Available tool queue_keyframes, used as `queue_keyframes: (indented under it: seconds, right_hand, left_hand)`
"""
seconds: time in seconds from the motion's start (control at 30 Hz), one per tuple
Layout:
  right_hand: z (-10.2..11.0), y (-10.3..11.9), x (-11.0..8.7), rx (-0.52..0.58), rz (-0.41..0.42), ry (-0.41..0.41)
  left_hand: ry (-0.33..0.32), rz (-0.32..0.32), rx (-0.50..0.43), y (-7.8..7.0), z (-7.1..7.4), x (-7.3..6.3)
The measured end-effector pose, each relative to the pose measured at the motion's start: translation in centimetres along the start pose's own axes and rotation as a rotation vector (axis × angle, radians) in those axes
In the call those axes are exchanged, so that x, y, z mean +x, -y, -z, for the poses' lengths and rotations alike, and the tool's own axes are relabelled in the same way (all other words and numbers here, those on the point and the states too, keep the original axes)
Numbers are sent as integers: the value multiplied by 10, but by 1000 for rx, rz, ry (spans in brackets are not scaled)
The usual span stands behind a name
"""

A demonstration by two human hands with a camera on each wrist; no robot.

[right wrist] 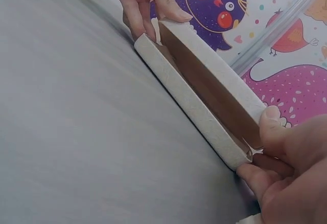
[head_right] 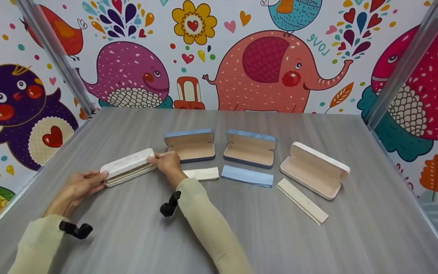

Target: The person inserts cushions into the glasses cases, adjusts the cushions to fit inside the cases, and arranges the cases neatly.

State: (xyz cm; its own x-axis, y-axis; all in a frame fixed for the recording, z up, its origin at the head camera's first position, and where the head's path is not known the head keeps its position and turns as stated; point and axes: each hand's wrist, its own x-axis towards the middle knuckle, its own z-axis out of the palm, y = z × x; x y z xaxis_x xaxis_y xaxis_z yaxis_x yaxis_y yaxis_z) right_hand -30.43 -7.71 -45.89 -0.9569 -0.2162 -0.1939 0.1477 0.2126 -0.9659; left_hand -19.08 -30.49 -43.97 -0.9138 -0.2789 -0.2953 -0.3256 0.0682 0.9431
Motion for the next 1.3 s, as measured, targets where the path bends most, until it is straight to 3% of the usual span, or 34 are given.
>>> queue_keyframes:
  seconds: [0.2, 0.4, 0.83, 1.3]
  right_hand:
    - [1, -5, -1, -42, 41, -2]
    - [2, -6, 0, 7, 24, 1]
    - [2, -12, -1, 34, 32, -12]
    - [0, -12, -2, 57, 43, -8]
  left_hand:
    - [-21, -10, 14, 1, -1, 0]
    - [-50, -18, 69, 1, -2, 1]
    - [-75, 7, 78, 0, -4, 2]
    - [-88, -11, 85, 2, -3, 1]
